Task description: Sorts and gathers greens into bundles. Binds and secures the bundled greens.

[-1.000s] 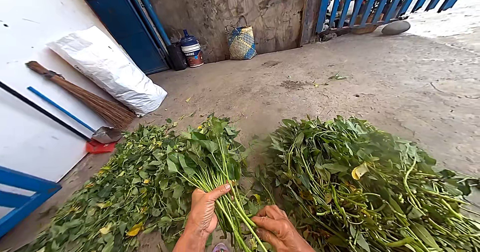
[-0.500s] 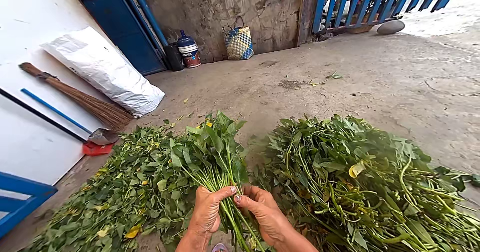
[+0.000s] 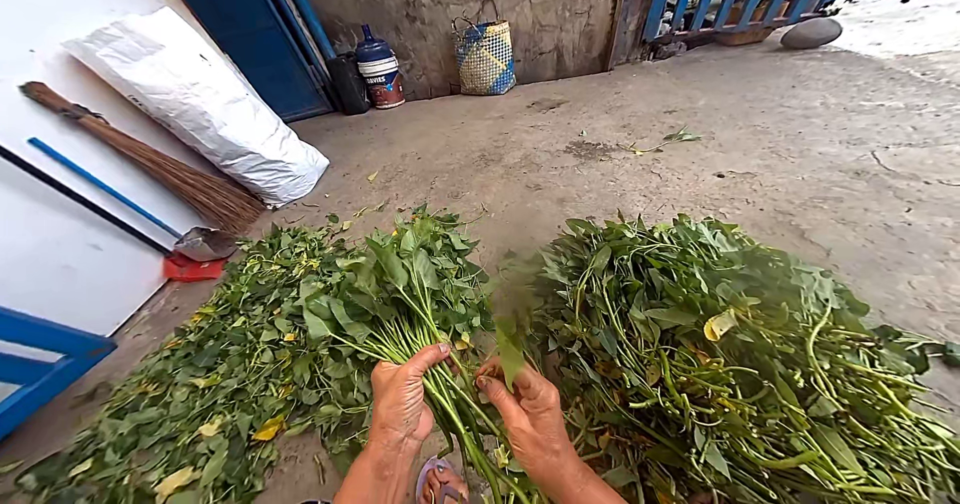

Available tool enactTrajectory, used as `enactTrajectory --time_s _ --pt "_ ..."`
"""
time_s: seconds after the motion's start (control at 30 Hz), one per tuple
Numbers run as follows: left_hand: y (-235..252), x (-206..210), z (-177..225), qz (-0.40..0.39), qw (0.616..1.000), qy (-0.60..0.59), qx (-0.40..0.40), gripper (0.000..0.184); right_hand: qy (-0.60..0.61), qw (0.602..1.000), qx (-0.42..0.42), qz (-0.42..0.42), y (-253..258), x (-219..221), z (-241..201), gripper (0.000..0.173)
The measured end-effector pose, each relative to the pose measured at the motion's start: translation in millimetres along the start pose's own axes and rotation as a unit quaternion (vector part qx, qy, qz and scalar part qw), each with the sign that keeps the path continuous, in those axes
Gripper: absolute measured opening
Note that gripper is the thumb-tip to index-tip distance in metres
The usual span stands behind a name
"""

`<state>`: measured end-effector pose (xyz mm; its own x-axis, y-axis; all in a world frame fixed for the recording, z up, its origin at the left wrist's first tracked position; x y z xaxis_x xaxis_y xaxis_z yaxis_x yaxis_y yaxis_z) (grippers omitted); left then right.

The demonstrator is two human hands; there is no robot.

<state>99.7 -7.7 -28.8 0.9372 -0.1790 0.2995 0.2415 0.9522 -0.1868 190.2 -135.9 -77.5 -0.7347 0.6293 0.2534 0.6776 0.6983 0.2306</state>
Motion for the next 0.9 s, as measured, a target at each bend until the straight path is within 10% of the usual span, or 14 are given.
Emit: enactTrajectory --time_s 0.13,0.2,0.3,0.37,0.5,0.7,0.9 --pt "15 -17 18 0.059 0.997 0.002 0.057 0.022 -0.155 0.984 -0.072 -0.056 -20 -28 9 0.016" --pt "20 -25 28 0.096 0.990 0.009 0.098 0.023 -0.294 0.945 0.023 -0.143 -34 -57 21 0.013" --pt "23 -33 34 0.117 0.985 0.013 0.123 0.025 -0.520 0.659 0.372 -0.395 -39 -93 42 0.039" --pt "22 -29 32 0.100 0.989 0.021 0.107 0.024 -0.577 0.568 0.462 -0.362 -33 -108 74 0.040" --pt "17 -16 15 0.053 0.997 0.027 0.050 0.024 -0.617 0.618 0.441 -0.209 -12 -121 153 0.039" --pt "15 -7 4 0.027 0.999 0.019 -0.004 0.024 -0.618 0.603 0.467 -0.193 -21 -130 197 0.056" --pt "15 -7 1 0.044 0.998 0.025 -0.024 0.026 -0.298 0.850 0.434 0.004 -22 -139 172 0.036"
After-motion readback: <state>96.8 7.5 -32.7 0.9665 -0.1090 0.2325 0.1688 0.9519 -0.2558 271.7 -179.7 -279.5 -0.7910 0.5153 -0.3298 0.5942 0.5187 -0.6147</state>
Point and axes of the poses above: each hand's wrist, its own y-axis towards the middle knuckle, its own x-axis out of the palm, z = x × y, the point moved 3 cm from there along y, towards the middle knuckle, and after that the axes turned 8 degrees about x, right-handed, at the moved point
